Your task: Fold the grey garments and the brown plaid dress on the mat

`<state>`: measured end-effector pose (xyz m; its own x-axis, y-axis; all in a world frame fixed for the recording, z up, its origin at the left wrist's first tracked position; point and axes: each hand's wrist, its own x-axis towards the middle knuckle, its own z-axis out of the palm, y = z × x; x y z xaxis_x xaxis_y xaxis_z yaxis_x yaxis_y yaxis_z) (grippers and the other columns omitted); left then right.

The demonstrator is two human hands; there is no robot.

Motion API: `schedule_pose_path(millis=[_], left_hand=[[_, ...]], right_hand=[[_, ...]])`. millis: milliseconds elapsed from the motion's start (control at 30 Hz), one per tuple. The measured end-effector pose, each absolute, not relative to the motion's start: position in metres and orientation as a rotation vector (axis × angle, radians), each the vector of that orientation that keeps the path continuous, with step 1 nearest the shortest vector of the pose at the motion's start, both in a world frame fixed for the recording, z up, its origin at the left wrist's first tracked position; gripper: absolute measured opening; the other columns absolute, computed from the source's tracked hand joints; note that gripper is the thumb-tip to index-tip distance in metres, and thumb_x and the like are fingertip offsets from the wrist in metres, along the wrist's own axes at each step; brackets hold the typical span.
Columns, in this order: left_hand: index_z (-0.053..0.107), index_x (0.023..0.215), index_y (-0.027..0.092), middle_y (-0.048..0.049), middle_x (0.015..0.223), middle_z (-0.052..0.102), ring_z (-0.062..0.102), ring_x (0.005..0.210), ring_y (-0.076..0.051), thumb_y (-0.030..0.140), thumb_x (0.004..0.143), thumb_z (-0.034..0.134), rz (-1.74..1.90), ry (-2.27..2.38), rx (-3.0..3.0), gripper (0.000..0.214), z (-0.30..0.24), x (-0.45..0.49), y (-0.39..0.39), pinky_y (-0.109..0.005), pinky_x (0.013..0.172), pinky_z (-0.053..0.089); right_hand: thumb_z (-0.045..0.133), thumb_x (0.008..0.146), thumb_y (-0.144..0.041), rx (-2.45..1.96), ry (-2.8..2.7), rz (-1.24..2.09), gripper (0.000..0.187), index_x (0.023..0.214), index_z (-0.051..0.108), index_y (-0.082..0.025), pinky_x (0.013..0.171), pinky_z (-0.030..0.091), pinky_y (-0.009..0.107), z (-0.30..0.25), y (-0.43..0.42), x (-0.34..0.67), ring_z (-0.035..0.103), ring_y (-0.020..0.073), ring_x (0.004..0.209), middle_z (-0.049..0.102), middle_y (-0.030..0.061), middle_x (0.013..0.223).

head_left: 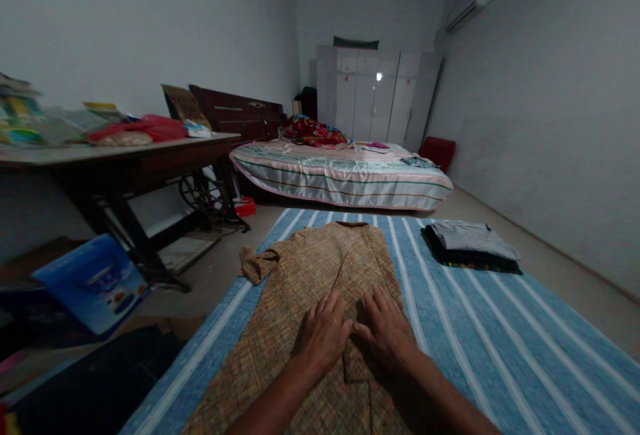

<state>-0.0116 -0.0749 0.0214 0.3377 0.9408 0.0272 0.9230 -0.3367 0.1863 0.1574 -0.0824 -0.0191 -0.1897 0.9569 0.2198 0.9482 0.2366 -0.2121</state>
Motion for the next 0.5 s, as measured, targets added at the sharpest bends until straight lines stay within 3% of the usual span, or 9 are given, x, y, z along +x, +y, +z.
schedule_pose_path(millis=[233, 500], left_hand=[[0.056, 0.127, 0.015, -0.0155, 0.149, 0.040, 0.030, 0.141, -0.029, 0.035, 0.090, 0.044, 0.080, 1.761, 2.479, 0.043, 0.008, -0.016, -0.058, -0.050, 0.112, 0.025], [0.053, 0.131, 0.011, -0.0164, 0.149, 0.041, 0.032, 0.141, -0.027, 0.028, 0.089, 0.043, 0.153, 1.664, 2.551, 0.046, 0.022, 0.015, -0.019, -0.043, 0.114, 0.026]], right_hand=[[0.038, 0.092, -0.059, -1.859, -2.212, 0.204, 0.070, 0.144, 0.041, -0.013, 0.112, 0.026, 0.052, -0.018, -0.095, 0.155, 0.025, 0.0365, 0.141, 0.031, 0.0208, 0.151], [0.036, 0.091, -0.064, -1.791, -2.120, 0.302, 0.072, 0.145, 0.042, -0.017, 0.115, 0.022, 0.050, -0.032, -0.091, 0.156, 0.020, 0.0332, 0.143, 0.028, 0.0152, 0.154]])
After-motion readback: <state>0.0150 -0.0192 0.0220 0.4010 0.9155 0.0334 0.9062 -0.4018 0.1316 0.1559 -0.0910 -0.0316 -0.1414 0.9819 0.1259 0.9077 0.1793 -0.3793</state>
